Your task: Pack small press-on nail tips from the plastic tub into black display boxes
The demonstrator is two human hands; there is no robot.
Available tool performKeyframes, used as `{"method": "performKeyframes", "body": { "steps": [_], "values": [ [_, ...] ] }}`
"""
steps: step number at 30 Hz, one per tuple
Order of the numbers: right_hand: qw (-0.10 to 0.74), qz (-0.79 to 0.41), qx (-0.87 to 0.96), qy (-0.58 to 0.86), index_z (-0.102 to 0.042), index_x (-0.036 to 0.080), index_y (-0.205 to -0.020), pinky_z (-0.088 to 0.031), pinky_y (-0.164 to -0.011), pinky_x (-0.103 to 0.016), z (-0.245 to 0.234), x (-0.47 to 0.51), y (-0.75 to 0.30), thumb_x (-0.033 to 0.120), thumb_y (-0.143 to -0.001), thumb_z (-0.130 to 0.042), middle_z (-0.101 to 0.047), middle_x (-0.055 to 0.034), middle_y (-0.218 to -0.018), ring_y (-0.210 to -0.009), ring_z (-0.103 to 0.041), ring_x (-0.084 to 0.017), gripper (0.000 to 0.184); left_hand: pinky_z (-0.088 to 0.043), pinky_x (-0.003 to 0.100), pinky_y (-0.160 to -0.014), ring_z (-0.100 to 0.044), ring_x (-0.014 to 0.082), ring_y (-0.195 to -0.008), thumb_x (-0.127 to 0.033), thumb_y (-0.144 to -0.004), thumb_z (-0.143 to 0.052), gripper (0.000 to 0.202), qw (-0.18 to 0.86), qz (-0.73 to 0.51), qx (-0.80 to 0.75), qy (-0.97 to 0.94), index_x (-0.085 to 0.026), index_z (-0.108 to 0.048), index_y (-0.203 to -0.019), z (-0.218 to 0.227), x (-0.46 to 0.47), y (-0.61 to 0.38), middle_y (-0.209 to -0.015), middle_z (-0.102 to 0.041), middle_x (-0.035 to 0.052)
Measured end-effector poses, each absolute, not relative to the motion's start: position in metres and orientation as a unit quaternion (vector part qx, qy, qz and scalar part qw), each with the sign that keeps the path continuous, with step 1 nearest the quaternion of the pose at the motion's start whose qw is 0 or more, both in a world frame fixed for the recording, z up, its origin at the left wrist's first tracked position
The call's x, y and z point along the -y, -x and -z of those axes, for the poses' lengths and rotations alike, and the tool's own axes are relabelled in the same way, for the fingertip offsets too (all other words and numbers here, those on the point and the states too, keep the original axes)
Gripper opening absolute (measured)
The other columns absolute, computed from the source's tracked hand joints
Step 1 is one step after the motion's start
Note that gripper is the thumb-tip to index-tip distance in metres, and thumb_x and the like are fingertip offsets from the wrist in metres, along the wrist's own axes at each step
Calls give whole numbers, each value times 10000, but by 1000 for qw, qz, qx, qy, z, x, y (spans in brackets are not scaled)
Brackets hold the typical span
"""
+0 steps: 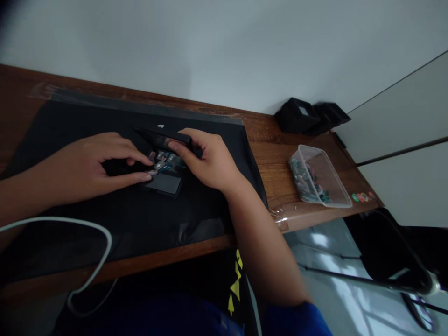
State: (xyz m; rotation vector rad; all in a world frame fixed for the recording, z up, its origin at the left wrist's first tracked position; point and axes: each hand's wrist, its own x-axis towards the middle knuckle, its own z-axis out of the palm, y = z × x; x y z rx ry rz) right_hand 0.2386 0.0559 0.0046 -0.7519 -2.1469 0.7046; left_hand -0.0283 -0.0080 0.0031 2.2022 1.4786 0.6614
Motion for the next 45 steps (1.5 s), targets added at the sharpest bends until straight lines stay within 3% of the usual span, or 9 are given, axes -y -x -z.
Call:
{"method": "performKeyframes", "body": {
  "steps": [14, 19, 24, 32, 37, 41, 45],
  "values": [
    [367, -265, 843, 291, -850, 225, -1146, -641, -983, -374, -5, -55, -239, 545, -1079, -701, -864, -66, -1120, -1036, -801, -232, 360, -507, 371, -932, -678, 261, -1011, -499, -990, -544, 339, 216, -217, -478, -823, -342, -843, -1010, -1, 7, 31, -950, -778, 8],
    [368, -260, 842, 298, -847, 221, -1139, -646, -981, -380, -5, -55, -240, 538, -1079, -703, -865, -67, -1127, -1047, -802, -237, 353, -503, 376, -886, -677, 265, -998, -494, -1006, -548, 328, 202, -236, -474, -824, -350, -842, -1018, 0, 6, 35, -960, -790, 4],
    [367, -264, 842, 295, -846, 219, -1144, -642, -976, -376, -5, -55, -240, 535, -1079, -705, -864, -68, -1120, -1036, -802, -234, 352, -490, 368, -802, -664, 251, -912, -542, -973, -627, 337, 184, -266, -482, -814, -353, -830, -1164, 1, 7, 34, -912, -742, 8],
    [365, -261, 840, 305, -844, 218, -1114, -647, -969, -381, -6, -55, -240, 570, -1074, -697, -863, -67, -1107, -1031, -797, -237, 383, -459, 376, -776, -625, 246, -857, -542, -948, -672, 271, 185, -257, -463, -828, -307, -758, -844, 5, 3, 30, -809, -711, 0],
    [371, -257, 841, 299, -839, 222, -1116, -646, -973, -367, -5, -55, -240, 556, -1080, -694, -863, -60, -1105, -1022, -800, -225, 366, -457, 385, -798, -614, 251, -879, -536, -956, -687, 279, 182, -270, -437, -838, -280, -695, -847, 6, 2, 25, -855, -723, 15],
    [370, -254, 841, 303, -833, 226, -1134, -644, -990, -365, -5, -55, -239, 563, -1082, -689, -861, -59, -1119, -1042, -807, -227, 370, -460, 399, -849, -622, 257, -908, -550, -962, -711, 267, 168, -282, -428, -842, -286, -739, -935, 8, -1, 22, -910, -749, 16],
    [372, -260, 839, 300, -829, 222, -1123, -645, -977, -361, -7, -54, -239, 562, -1081, -692, -862, -63, -1113, -1035, -811, -231, 369, -458, 404, -852, -627, 254, -899, -514, -985, -682, 269, 168, -281, -418, -847, -282, -739, -859, 9, -2, 21, -896, -752, 13]
  ]
}}
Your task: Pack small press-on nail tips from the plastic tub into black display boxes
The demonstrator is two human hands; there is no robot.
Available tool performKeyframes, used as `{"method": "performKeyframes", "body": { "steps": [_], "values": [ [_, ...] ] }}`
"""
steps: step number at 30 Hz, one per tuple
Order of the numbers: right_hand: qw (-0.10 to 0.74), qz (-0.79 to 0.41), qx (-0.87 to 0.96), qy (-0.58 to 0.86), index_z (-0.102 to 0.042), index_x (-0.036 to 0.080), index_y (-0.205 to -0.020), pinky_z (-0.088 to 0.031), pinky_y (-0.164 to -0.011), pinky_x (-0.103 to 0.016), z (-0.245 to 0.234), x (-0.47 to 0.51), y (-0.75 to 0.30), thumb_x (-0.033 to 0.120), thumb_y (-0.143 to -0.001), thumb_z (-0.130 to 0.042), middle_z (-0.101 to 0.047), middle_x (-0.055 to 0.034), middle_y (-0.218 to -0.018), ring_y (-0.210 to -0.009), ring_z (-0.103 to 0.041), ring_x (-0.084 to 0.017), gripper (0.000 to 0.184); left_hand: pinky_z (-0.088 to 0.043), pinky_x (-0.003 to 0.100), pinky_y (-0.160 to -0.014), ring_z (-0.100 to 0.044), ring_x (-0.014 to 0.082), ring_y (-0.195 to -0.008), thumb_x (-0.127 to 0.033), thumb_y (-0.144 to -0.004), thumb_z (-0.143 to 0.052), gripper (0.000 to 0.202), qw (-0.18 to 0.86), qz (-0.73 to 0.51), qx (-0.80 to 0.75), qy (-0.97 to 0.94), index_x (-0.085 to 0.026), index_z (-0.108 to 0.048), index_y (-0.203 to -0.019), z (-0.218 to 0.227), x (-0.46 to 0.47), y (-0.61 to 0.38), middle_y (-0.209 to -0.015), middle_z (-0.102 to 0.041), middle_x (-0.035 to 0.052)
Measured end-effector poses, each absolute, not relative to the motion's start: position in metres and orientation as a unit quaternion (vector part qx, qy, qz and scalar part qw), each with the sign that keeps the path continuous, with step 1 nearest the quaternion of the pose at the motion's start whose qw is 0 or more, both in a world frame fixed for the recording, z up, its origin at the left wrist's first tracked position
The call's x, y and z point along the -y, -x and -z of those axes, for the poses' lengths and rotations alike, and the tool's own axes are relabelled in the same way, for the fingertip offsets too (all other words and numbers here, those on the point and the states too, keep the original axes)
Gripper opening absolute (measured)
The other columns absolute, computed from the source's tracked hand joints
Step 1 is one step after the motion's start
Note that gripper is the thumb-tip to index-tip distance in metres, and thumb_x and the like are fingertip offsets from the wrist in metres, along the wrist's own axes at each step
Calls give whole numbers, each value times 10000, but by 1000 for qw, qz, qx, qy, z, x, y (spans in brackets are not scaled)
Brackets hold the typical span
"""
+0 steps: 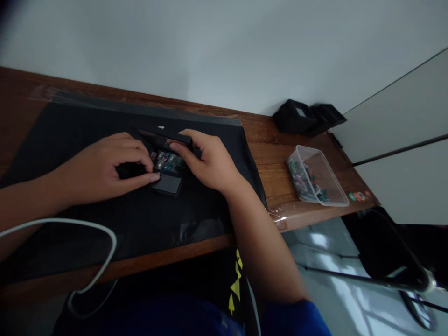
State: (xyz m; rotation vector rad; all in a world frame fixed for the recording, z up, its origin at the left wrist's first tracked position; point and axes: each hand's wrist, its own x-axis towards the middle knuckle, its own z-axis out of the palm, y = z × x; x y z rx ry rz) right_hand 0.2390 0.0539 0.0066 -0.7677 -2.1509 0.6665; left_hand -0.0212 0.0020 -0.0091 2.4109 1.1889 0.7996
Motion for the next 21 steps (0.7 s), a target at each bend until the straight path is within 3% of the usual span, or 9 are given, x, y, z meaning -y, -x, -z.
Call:
{"method": "performKeyframes", "body": {
  "steps": [10, 21],
  "values": [
    [366, -257, 844, 295, -827, 226, -1127, -636, -993, -363, -8, -53, -239, 509, -1091, -692, -860, -58, -1115, -1046, -804, -231, 316, -449, 402, -784, -592, 242, -812, -502, -984, -585, 327, 144, -271, -459, -833, -266, -636, -764, 8, -2, 21, -778, -704, 13],
    [345, -264, 846, 309, -839, 250, -1155, -642, -1035, -400, -9, -51, -239, 559, -1076, -695, -864, -57, -1135, -1072, -807, -253, 350, -511, 440, -813, -633, 279, -892, -628, -972, -610, 358, 152, -275, -504, -805, -300, -730, -890, 6, -2, 23, -869, -712, 38]
  ]
}}
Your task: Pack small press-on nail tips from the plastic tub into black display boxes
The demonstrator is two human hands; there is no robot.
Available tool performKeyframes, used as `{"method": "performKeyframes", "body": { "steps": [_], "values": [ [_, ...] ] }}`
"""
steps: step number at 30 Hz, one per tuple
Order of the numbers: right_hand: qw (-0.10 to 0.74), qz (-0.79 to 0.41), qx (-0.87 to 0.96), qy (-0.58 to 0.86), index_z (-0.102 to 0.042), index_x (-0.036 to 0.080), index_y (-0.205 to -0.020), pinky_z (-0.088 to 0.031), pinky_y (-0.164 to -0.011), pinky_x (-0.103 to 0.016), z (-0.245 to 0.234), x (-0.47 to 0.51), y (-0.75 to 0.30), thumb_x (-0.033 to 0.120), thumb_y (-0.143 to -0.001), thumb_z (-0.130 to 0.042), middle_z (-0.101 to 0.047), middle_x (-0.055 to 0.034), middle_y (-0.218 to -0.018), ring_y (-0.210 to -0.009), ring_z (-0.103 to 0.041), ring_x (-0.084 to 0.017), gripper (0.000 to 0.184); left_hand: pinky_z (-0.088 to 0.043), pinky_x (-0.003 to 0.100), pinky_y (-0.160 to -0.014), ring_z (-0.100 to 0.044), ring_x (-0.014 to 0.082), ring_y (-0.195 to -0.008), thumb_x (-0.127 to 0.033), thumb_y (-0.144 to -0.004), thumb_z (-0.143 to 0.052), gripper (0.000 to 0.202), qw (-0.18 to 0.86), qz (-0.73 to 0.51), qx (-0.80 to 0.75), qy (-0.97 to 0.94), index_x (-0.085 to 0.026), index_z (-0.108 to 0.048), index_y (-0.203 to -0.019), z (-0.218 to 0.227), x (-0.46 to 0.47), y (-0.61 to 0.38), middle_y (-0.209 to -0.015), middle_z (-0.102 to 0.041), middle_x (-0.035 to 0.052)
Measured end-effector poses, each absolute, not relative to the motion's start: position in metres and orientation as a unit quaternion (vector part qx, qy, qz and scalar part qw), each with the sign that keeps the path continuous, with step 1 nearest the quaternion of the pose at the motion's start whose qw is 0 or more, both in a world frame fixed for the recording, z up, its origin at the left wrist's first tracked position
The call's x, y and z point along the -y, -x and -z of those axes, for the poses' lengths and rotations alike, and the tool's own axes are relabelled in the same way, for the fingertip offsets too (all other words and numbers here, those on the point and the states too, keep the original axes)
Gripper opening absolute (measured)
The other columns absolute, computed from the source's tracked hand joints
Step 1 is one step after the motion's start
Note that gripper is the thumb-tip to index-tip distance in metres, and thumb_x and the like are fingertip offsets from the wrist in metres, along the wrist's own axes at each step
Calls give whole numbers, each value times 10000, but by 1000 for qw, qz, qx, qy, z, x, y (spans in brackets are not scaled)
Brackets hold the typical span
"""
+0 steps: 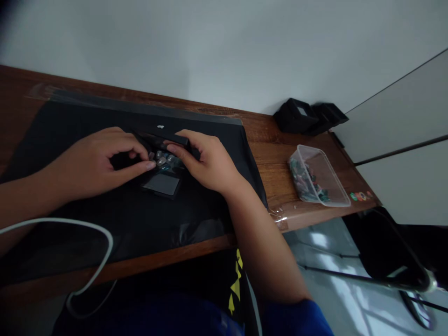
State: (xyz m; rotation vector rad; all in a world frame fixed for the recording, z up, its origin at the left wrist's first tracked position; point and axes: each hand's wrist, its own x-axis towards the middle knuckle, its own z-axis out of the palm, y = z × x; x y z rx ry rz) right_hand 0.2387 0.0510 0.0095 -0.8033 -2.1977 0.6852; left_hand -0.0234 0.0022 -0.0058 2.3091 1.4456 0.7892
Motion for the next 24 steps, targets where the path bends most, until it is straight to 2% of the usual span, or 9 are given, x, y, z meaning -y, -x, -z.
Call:
{"method": "performKeyframes", "body": {
  "steps": [2, 5, 7, 12, 18, 24],
  "values": [
    [345, -261, 847, 307, -836, 247, -1159, -641, -1025, -390, -9, -51, -239, 555, -1079, -691, -864, -57, -1136, -1066, -807, -250, 349, -534, 456, -846, -640, 290, -918, -630, -966, -625, 354, 151, -277, -497, -808, -311, -774, -1004, 6, -2, 23, -891, -709, 44],
    [347, -257, 848, 307, -831, 246, -1167, -642, -1008, -378, -8, -52, -239, 548, -1080, -691, -864, -57, -1135, -1049, -805, -244, 344, -542, 505, -972, -653, 322, -1043, -618, -979, -629, 381, 143, -268, -471, -828, -360, -816, -1189, 7, -2, 23, -1040, -757, 56],
    [353, -257, 848, 302, -831, 243, -1162, -640, -1002, -371, -8, -52, -239, 535, -1082, -692, -865, -55, -1128, -1045, -803, -239, 333, -529, 533, -1024, -654, 335, -1102, -582, -1012, -600, 384, 142, -260, -460, -837, -383, -829, -1248, 8, -2, 24, -1121, -774, 63],
    [355, -259, 845, 304, -835, 244, -1152, -643, -1003, -376, -8, -52, -239, 521, -1076, -705, -869, -52, -1121, -1046, -803, -240, 316, -534, 530, -1020, -666, 315, -1057, -481, -1080, -507, 394, 156, -261, -438, -846, -368, -853, -1230, 7, -3, 26, -1085, -787, 66],
    [355, -262, 844, 305, -843, 248, -1157, -638, -1019, -368, -7, -53, -239, 513, -1072, -714, -870, -51, -1146, -1066, -801, -234, 307, -543, 532, -984, -662, 331, -1076, -504, -1061, -516, 399, 148, -257, -445, -845, -347, -861, -1186, 4, -2, 25, -1068, -796, 78],
    [344, -269, 840, 321, -842, 249, -1151, -641, -1032, -381, -10, -52, -239, 556, -1064, -716, -870, -56, -1149, -1076, -803, -244, 343, -534, 456, -965, -666, 304, -1045, -505, -1052, -516, 392, 157, -249, -452, -842, -345, -856, -1162, 4, -1, 26, -1057, -806, 46]
  ]
}}
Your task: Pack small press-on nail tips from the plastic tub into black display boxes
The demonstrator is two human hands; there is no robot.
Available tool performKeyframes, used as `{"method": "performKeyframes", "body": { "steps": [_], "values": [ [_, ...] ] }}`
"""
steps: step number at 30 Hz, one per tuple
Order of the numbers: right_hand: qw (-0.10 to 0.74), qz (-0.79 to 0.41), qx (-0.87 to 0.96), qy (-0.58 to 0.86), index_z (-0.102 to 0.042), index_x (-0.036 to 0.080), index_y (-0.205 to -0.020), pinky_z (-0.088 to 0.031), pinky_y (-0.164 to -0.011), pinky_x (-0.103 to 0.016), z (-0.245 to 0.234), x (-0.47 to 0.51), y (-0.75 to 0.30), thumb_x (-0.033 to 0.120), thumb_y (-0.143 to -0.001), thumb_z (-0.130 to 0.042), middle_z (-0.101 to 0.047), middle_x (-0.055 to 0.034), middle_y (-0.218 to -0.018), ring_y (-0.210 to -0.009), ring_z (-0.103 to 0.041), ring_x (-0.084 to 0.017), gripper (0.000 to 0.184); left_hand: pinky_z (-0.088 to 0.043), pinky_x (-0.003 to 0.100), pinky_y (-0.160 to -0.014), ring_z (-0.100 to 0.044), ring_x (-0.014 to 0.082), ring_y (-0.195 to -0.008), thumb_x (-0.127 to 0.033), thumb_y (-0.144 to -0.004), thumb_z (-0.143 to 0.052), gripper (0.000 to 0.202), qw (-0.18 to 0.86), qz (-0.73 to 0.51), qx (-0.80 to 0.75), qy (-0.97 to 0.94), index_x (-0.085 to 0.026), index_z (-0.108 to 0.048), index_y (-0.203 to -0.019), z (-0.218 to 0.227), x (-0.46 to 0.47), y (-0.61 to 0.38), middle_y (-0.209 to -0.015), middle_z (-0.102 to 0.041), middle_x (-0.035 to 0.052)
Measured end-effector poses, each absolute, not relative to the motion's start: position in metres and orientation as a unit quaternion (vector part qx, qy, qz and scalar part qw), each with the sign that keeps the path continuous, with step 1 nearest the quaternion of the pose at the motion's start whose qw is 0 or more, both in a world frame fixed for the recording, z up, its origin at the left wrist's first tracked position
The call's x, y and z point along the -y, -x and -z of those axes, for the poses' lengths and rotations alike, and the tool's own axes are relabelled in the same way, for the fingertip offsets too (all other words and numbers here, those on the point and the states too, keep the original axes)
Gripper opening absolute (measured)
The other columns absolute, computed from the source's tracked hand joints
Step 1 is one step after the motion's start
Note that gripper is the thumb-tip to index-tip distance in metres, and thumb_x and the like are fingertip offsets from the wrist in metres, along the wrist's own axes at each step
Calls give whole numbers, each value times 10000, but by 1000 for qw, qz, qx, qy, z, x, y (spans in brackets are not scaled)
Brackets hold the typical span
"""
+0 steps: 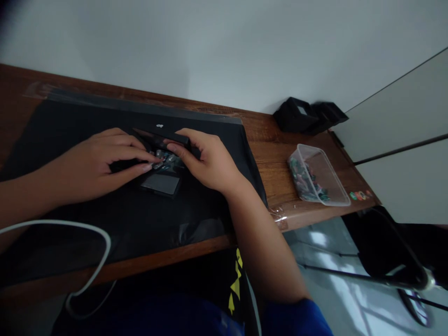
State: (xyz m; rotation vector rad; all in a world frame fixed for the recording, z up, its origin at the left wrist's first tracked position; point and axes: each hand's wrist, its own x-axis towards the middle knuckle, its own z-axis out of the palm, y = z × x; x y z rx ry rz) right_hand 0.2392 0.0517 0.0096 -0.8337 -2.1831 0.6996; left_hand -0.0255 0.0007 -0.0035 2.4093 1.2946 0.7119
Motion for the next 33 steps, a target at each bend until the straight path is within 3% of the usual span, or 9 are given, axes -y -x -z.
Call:
{"method": "performKeyframes", "body": {
  "steps": [9, 12, 18, 24, 33],
  "values": [
    [363, -288, 832, 305, -837, 241, -1136, -654, -991, -385, -7, -52, -240, 631, -1055, -697, -858, -70, -1113, -1033, -804, -234, 422, -527, 379, -794, -679, 251, -907, -610, -980, -615, 378, 171, -263, -479, -820, -369, -852, -1151, -4, 5, 41, -935, -771, 16],
    [375, -276, 827, 315, -829, 235, -1105, -662, -961, -389, -7, -56, -242, 655, -1043, -701, -851, -69, -1074, -1004, -797, -234, 443, -491, 341, -680, -655, 202, -768, -748, -907, -687, 504, 183, -233, -496, -816, -371, -840, -1206, -8, 4, 60, -899, -750, -11],
    [389, -257, 824, 321, -826, 242, -1043, -675, -948, -400, -10, -65, -250, 677, -1025, -715, -842, -57, -1026, -984, -789, -230, 449, -511, 294, -680, -692, 189, -835, -874, -788, -734, 677, 186, -110, -556, -803, -376, -850, -1231, -10, -3, 87, -970, -792, -42],
    [389, -273, 821, 315, -833, 237, -1050, -679, -955, -407, -10, -68, -252, 677, -1012, -733, -850, -65, -1037, -995, -799, -231, 452, -545, 284, -786, -728, 200, -955, -823, -919, -680, 543, 222, -103, -521, -818, -375, -883, -1150, -12, -6, 93, -1174, -839, -38],
    [370, -400, 781, 306, -824, 247, -1111, -670, -1013, -393, -7, -74, -255, 664, -934, -836, -857, -56, -1146, -1093, -805, -220, 453, -533, 277, -748, -741, 141, -853, -760, -876, -601, 496, 220, -135, -543, -799, -371, -897, -957, -3, -3, 75, -986, -811, -111]
  ]
}}
